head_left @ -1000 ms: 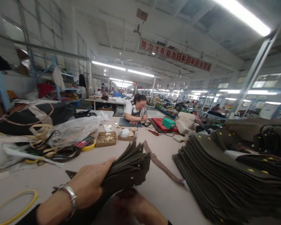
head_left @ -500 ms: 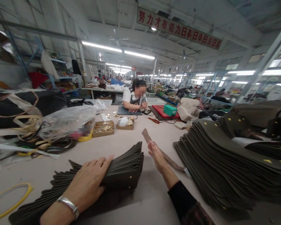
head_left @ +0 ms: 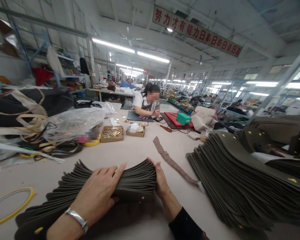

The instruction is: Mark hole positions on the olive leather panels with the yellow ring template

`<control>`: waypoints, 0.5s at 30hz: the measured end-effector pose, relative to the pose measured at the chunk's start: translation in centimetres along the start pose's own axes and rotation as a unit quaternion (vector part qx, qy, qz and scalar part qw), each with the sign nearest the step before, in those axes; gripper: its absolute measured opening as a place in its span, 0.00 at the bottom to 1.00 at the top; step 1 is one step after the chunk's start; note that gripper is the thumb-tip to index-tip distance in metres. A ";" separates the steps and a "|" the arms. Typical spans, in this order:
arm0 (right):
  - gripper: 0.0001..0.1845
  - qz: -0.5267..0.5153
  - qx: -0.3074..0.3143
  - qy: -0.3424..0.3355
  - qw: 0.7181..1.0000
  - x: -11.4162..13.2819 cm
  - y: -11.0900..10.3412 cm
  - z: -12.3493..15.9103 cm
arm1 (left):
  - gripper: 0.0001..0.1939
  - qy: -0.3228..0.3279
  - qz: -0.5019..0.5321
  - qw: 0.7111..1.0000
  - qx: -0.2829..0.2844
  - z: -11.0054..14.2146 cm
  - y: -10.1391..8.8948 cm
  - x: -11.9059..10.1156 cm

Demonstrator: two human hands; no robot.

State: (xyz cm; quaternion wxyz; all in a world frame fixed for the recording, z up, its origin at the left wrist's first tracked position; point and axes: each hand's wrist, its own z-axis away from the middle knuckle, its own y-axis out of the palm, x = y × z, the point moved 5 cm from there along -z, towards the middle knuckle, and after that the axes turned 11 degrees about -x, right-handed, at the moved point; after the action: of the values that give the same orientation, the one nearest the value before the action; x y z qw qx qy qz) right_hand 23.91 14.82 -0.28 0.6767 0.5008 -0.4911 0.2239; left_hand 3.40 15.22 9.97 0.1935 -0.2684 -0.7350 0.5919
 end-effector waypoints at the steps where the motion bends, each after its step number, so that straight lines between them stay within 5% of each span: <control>1: 0.38 0.007 -0.012 -0.020 1.000 0.3 0.0 0.3 | 0.46 0.003 0.002 1.000 -0.003 0.0 0.0 0.0; 8: 0.36 0.029 0.052 -0.036 0.998 0.3 2.3 2.0 | 0.45 0.004 0.002 1.000 0.008 -0.6 -0.3 -0.2; 15: 0.37 0.021 0.047 -0.013 0.999 -0.4 1.1 1.0 | 0.39 0.019 0.024 0.999 0.017 -0.2 -0.4 -0.3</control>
State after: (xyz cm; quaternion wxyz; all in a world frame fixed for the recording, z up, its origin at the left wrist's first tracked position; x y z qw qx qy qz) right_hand 22.39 14.48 -0.11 0.6410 0.5249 -0.4990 0.2544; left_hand 3.72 15.14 10.47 0.1981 -0.2938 -0.7143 0.6035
